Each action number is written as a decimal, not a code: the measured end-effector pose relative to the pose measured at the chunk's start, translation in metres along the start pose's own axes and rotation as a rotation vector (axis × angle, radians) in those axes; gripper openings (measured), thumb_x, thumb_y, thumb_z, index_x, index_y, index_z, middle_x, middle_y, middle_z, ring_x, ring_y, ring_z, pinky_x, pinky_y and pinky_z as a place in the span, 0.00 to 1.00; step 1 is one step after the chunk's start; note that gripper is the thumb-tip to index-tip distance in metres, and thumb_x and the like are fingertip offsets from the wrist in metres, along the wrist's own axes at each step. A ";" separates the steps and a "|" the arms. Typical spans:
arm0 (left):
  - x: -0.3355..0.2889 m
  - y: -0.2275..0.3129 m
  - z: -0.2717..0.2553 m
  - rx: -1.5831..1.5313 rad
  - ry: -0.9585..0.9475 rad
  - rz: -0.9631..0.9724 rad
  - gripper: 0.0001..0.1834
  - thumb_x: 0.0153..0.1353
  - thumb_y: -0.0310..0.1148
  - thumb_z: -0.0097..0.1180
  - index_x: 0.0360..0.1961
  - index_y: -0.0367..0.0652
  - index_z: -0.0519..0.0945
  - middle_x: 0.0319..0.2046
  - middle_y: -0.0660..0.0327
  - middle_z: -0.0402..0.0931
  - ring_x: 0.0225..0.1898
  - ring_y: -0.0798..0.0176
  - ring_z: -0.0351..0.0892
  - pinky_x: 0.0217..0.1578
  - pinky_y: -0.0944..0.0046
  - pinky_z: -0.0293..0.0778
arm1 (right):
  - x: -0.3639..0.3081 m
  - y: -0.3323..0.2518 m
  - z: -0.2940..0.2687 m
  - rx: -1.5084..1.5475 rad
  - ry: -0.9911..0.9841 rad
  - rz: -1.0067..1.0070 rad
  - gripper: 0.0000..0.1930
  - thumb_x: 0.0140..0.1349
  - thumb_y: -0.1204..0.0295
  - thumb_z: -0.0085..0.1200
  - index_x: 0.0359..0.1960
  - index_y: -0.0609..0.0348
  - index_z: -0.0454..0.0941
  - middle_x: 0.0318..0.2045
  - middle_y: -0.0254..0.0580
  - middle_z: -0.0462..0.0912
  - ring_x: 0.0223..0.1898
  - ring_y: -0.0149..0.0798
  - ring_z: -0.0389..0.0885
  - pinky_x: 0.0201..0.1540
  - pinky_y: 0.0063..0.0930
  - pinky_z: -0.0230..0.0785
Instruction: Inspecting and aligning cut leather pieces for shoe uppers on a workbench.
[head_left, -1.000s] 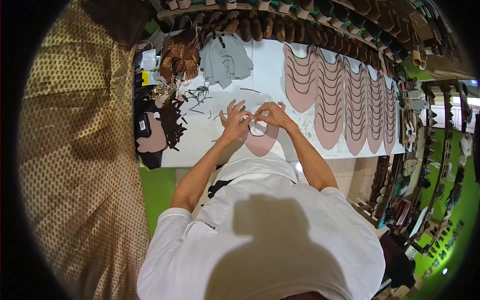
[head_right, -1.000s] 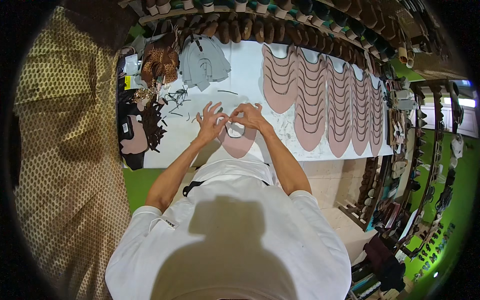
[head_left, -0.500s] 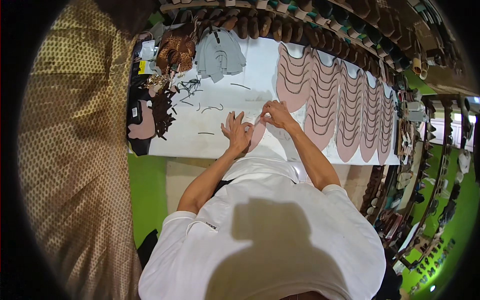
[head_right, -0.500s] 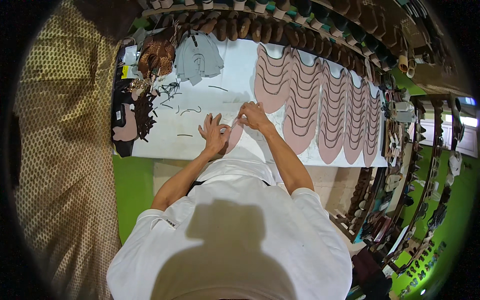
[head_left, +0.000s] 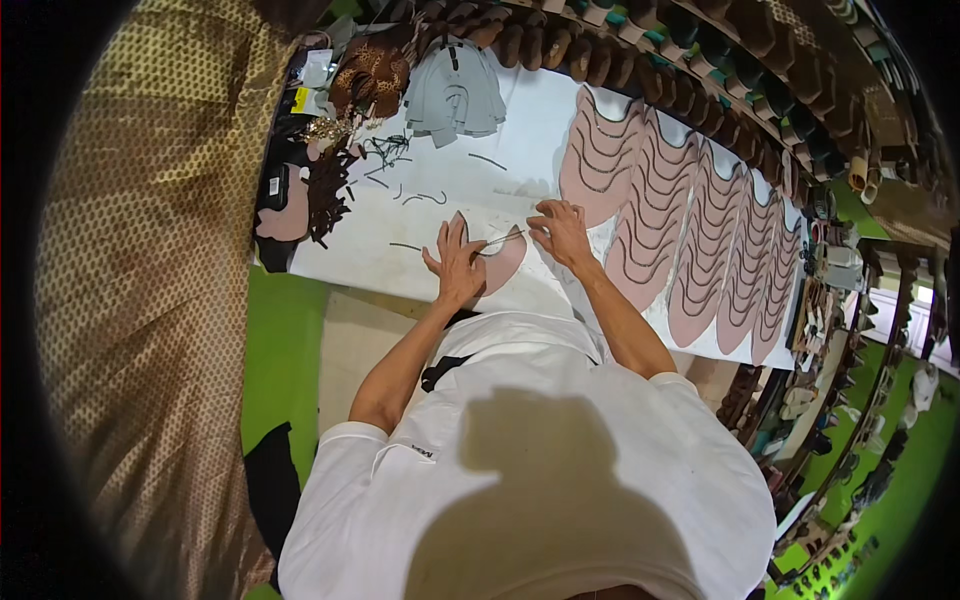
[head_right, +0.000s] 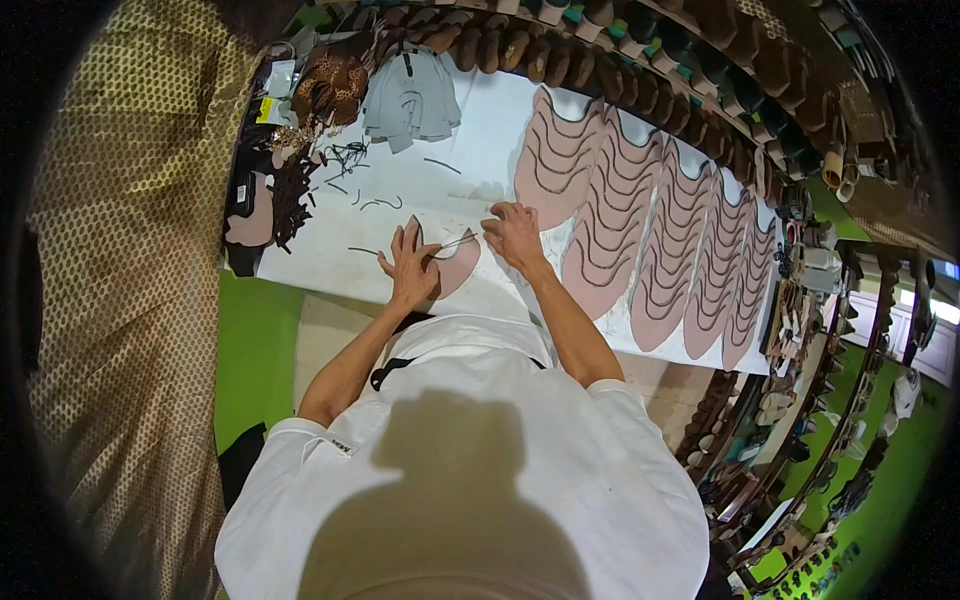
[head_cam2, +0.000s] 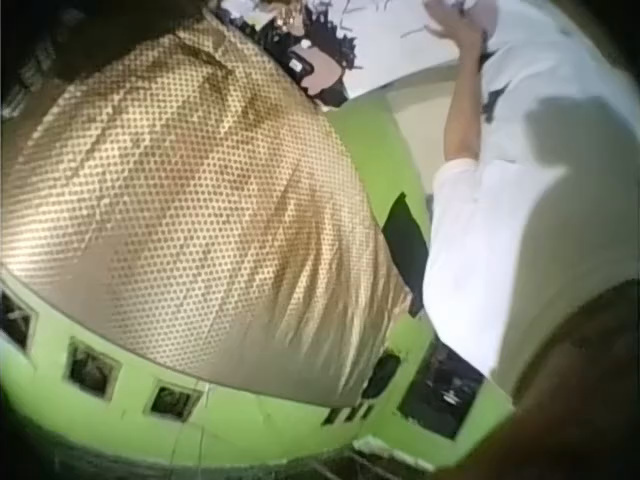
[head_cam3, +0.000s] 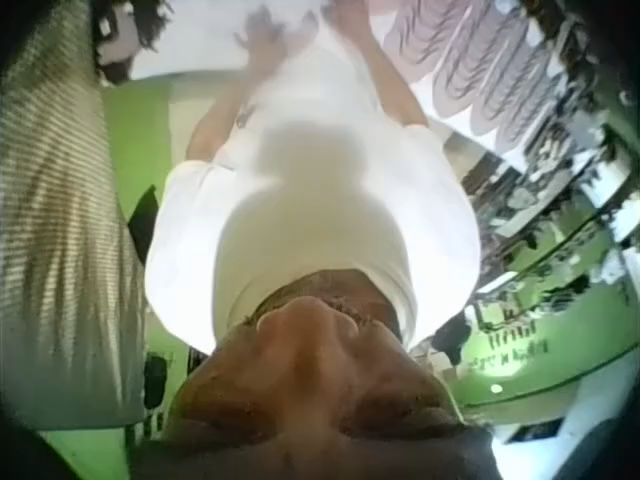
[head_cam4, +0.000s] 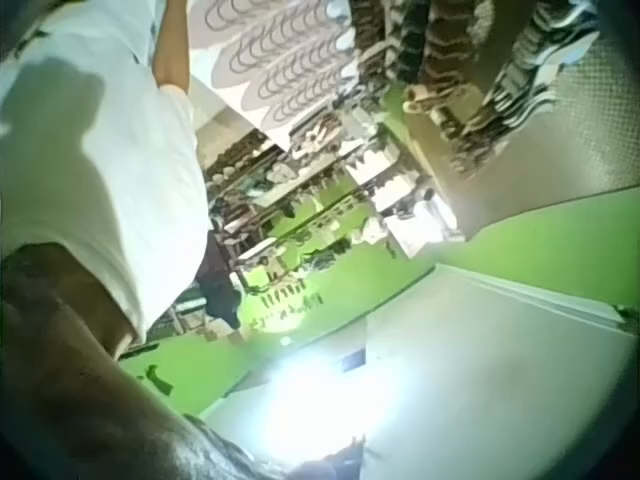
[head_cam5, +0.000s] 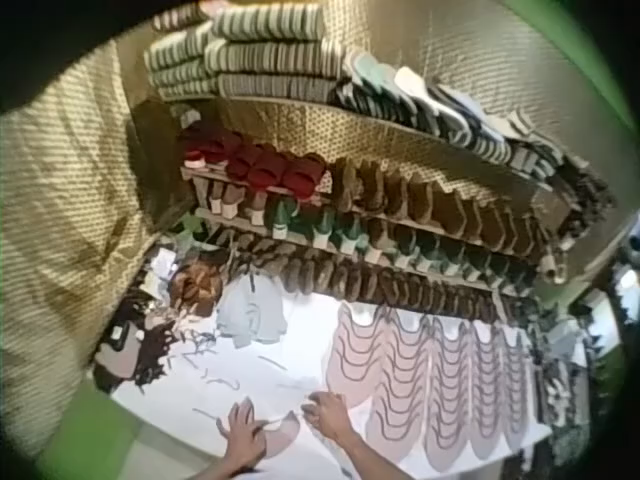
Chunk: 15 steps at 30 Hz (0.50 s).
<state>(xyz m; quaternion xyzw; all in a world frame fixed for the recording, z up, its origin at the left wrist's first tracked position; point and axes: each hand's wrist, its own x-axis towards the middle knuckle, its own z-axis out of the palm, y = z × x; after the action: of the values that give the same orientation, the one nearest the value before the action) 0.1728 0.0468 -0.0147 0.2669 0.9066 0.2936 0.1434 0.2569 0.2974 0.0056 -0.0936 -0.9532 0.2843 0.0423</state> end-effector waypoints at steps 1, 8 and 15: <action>-0.001 -0.001 0.000 -0.004 0.001 -0.003 0.21 0.52 0.30 0.59 0.48 0.56 0.90 0.79 0.54 0.58 0.82 0.43 0.43 0.67 0.13 0.30 | 0.000 0.001 0.000 -0.004 -0.014 -0.013 0.11 0.61 0.69 0.64 0.45 0.49 0.89 0.56 0.39 0.81 0.60 0.44 0.75 0.63 0.47 0.59; 0.005 0.012 0.009 -0.039 0.014 0.032 0.18 0.51 0.32 0.61 0.44 0.56 0.91 0.78 0.55 0.60 0.82 0.43 0.43 0.66 0.12 0.29 | 0.002 0.004 0.003 0.033 0.096 0.076 0.12 0.65 0.68 0.61 0.49 0.46 0.89 0.58 0.36 0.80 0.63 0.42 0.73 0.65 0.48 0.57; 0.002 0.012 0.013 -0.018 0.033 -0.017 0.12 0.51 0.33 0.63 0.37 0.54 0.91 0.77 0.55 0.61 0.82 0.43 0.43 0.66 0.12 0.30 | -0.001 0.005 0.000 0.015 0.029 -0.089 0.10 0.62 0.67 0.63 0.45 0.49 0.90 0.56 0.40 0.81 0.62 0.44 0.73 0.65 0.48 0.57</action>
<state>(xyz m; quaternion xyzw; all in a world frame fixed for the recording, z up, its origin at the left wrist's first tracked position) 0.1814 0.0624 -0.0177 0.2528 0.9086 0.3047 0.1332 0.2590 0.3017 0.0028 -0.0552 -0.9535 0.2880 0.0696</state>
